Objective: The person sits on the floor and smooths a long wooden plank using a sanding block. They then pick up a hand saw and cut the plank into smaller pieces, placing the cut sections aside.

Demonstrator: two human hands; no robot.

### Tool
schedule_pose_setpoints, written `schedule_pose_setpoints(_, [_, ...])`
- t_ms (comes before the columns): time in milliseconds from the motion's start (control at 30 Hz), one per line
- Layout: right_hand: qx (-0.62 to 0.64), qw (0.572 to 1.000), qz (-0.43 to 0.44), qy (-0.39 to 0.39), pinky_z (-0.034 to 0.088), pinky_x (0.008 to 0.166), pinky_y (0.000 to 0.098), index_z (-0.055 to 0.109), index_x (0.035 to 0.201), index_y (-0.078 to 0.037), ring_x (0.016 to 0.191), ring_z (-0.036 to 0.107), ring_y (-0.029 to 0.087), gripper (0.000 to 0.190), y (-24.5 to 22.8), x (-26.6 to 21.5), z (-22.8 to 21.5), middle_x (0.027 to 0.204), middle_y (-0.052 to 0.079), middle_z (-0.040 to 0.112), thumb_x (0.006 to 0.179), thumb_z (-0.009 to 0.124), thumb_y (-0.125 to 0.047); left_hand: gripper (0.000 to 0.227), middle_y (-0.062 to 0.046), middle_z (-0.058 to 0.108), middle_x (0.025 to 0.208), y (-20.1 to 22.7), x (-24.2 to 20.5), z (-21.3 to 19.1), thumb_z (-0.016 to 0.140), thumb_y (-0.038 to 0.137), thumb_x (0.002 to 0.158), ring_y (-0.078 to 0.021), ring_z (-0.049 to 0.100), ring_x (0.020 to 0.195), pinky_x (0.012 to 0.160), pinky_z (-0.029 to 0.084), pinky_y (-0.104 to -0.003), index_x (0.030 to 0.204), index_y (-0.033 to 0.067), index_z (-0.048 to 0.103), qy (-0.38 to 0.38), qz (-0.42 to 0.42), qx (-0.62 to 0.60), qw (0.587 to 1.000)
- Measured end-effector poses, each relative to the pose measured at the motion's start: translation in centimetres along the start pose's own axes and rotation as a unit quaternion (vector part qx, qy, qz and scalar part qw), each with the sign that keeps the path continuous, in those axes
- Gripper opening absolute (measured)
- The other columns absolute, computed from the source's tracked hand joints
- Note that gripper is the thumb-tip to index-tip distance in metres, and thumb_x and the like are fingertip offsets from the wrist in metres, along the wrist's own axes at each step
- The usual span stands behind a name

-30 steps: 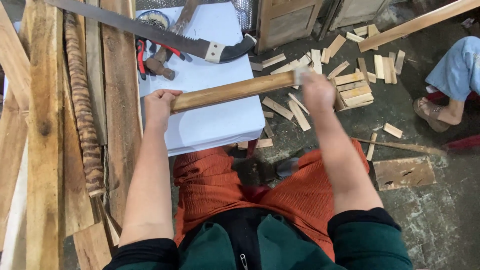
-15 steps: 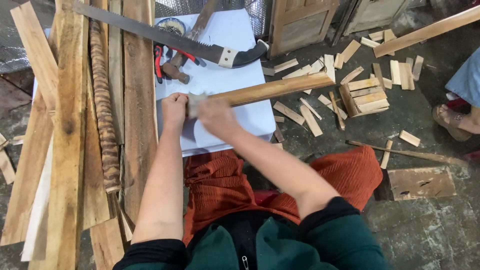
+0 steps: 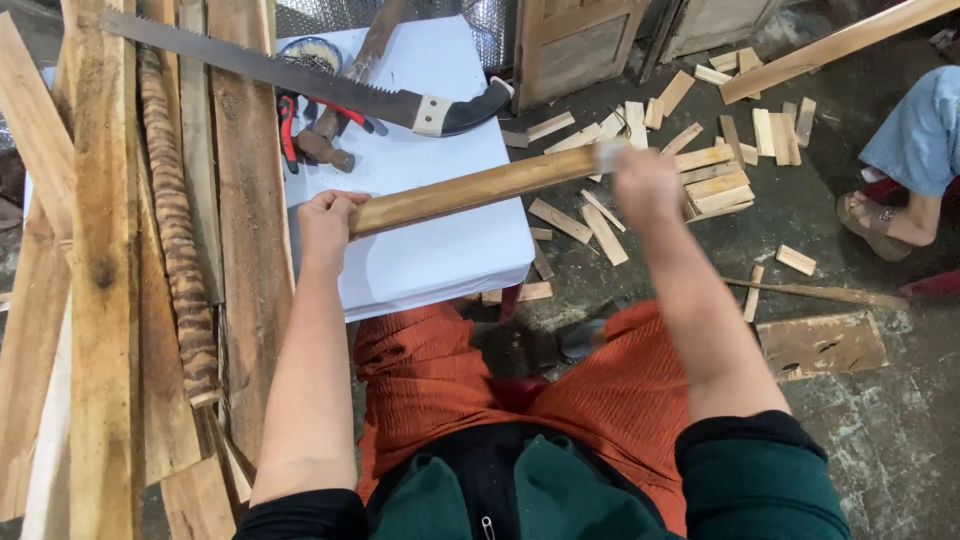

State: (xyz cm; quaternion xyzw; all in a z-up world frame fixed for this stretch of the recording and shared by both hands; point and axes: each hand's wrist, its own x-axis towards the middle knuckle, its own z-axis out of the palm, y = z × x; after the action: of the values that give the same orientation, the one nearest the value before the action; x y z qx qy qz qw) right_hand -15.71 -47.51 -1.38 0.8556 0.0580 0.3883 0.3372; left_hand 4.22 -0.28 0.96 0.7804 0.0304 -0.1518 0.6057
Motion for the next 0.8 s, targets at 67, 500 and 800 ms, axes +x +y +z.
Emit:
schedule_pose_setpoints(67, [-0.032, 0.997, 0.058, -0.035, 0.034, 0.055, 0.0370, 0.065, 0.069, -0.014, 0.063, 0.049, 0.023, 0.019, 4.4, -3.4, 0.7, 0.067, 0.003, 0.049, 0.081, 0.069, 0.000, 0.022, -0.013, 0.068, 0.093, -0.3, -0.1, 0.0, 0.059, 0.012, 0.085, -0.0191, 0.062, 0.081, 0.061, 0.061, -0.030, 0.093, 0.0121, 0.079, 0.000, 0.024, -0.016, 1.000])
schedule_pose_setpoints(500, [0.391, 0.843, 0.181, -0.323, 0.044, 0.104, 0.0526, 0.074, 0.115, 0.008, 0.113, 0.061, 0.051, 0.053, -7.5, 7.3, -5.4, 0.112, 0.032, 0.069, 0.089, 0.081, -0.038, 0.023, -0.010, 0.071, 0.103, -1.8, -0.8, 1.2, 0.058, 0.015, 0.091, -0.0217, 0.062, 0.103, 0.089, 0.053, -0.041, 0.108, 0.0131, 0.073, 0.072, 0.110, 0.012, 0.991])
schedule_pose_setpoints(800, [0.353, 0.908, 0.149, -0.171, 0.044, 0.102, 0.0562, 0.062, 0.135, 0.005, 0.115, 0.052, 0.050, 0.090, -19.6, 15.7, -10.7, 0.130, 0.029, 0.053, 0.073, 0.088, -0.054, 0.017, -0.007, 0.073, 0.105, -1.3, -1.4, 1.2, 0.060, 0.023, 0.102, -0.0203, 0.064, 0.104, 0.093, 0.052, -0.042, 0.106, 0.0135, 0.074, 0.066, 0.115, 0.024, 0.991])
